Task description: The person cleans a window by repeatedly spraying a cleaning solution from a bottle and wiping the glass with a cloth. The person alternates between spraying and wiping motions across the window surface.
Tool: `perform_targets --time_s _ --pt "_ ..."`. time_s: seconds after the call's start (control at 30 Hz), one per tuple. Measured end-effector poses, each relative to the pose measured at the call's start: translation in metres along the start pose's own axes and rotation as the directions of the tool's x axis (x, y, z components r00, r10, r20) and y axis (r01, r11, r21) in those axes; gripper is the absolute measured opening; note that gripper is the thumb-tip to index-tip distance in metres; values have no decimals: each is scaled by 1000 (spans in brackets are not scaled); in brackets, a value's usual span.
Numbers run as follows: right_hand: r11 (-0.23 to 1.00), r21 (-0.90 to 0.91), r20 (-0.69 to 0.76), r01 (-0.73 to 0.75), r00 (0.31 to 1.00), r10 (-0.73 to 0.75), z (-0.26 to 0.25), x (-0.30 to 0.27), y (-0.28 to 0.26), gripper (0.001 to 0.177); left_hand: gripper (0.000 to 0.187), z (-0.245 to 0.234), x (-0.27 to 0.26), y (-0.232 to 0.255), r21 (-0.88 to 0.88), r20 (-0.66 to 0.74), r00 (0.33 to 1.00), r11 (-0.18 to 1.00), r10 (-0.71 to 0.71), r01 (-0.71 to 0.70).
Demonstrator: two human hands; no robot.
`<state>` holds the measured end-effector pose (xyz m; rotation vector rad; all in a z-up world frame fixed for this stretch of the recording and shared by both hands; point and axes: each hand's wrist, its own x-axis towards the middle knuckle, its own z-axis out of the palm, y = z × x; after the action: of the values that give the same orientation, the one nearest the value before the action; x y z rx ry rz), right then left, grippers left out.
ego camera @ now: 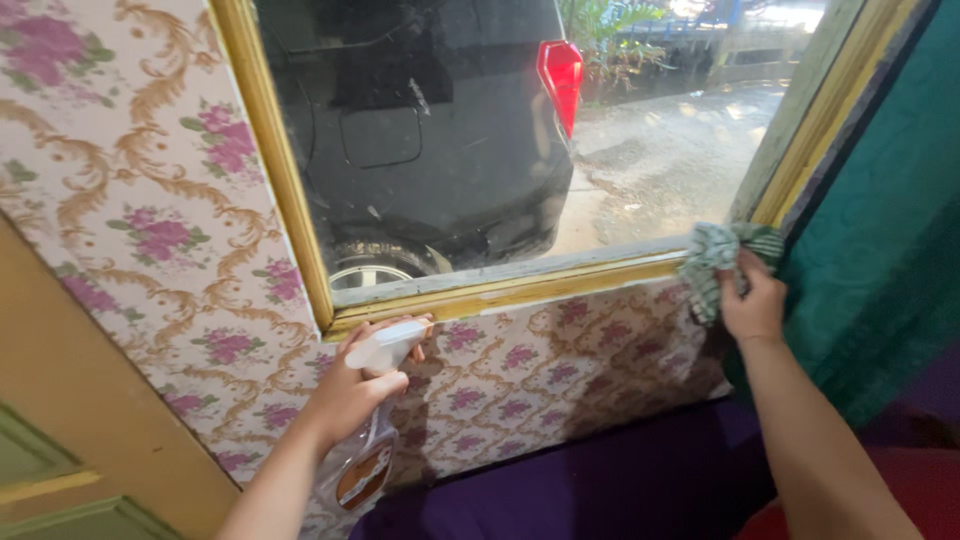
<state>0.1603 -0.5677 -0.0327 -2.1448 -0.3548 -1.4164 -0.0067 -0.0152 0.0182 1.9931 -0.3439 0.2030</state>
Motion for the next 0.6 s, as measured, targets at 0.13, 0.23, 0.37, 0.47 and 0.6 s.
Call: perform_targets --time_s 0.13,0.23,0.37,0.47,0.6 --pt "996 -43 -21 -76 997 75 -2 -4 3 31 53 2 -1 -4 124 -35 993 986 115 -110" --pt "990 -100 -27 -95 995 93 -3 -8 -9 35 49 3 -2 -8 129 -80 990 986 119 -108" --pt "984 -144 28 -102 994 107 -2 -13 -34 37 45 2 -6 -2 131 -69 993 988 92 -82" --pt "991 -130 65 -37 997 46 19 -18 -64 39 37 1 -10 5 126 -44 996 990 76 -70" --pt "986 60 128 158 978 -165 46 -1 -155 33 41 -3 -8 9 128 9 1000 992 10 -11"
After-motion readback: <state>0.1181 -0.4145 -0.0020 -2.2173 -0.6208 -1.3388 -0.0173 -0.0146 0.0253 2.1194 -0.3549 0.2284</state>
